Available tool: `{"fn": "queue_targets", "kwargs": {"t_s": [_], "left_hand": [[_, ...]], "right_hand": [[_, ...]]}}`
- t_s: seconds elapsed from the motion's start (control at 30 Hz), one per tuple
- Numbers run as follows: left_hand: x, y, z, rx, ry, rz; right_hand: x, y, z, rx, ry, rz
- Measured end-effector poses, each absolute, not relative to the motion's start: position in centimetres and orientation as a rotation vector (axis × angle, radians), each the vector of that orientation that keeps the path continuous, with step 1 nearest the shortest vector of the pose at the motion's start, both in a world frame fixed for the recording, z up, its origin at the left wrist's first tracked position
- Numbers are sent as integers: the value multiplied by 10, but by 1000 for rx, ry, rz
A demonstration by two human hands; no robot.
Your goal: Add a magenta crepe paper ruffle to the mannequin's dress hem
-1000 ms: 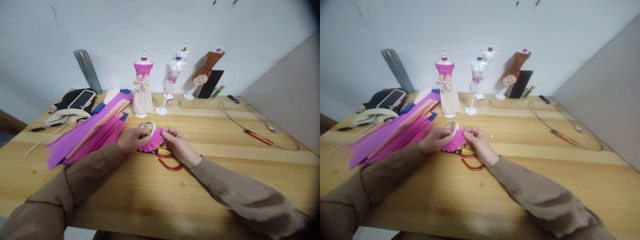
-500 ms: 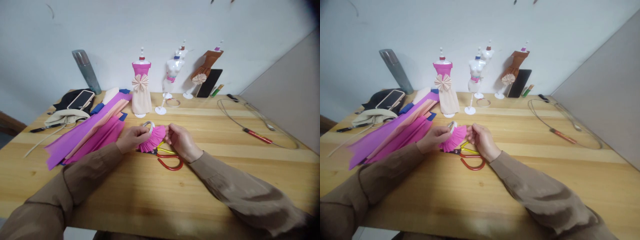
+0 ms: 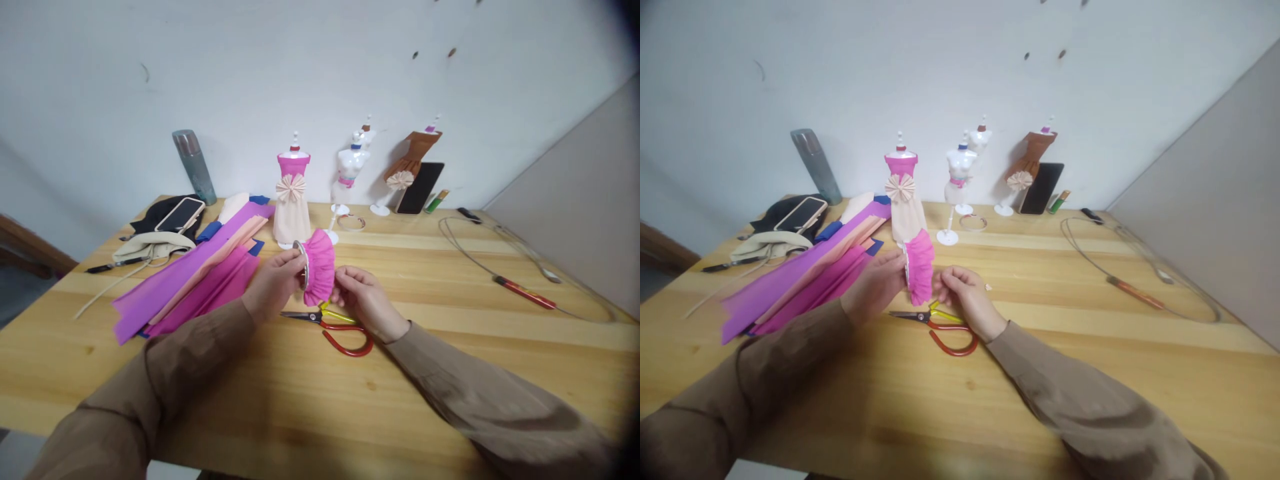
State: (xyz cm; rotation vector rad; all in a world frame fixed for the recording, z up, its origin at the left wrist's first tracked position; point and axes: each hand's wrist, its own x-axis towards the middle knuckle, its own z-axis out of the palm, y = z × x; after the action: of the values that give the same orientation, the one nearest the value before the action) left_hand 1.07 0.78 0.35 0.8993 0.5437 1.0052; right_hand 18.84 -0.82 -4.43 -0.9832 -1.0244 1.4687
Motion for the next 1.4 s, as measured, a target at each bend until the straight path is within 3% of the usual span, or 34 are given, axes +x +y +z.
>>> {"fn": "queue_targets", "kwargs": {"t_s": [0.33,0.63,0.83,0.97,1.1,1.23,1.4], "left_hand": [[10,9,0,832,432,1051],[15,5,1,668,422,1094],[11,8,-2,605,430,1085],[6,13,-5,502,461,1114],[5,16,-3,502,470,1144],[4,17,-1,518,462,1149],[2,19,0,575,407,1141]], "right_hand": [[196,-9,-40,-1028,-1041,1384],[195,-17,-28,-770,-1357,1338],[199,-9,-36,-1019,-1325,1254],[211,-10,-21,-1316,-1946,911],[216,-24,-4,-1230,-2627,697],[211,-32,-4,-1203,-2771,526],[213,-29,-1,-1140,-2762,643]]}}
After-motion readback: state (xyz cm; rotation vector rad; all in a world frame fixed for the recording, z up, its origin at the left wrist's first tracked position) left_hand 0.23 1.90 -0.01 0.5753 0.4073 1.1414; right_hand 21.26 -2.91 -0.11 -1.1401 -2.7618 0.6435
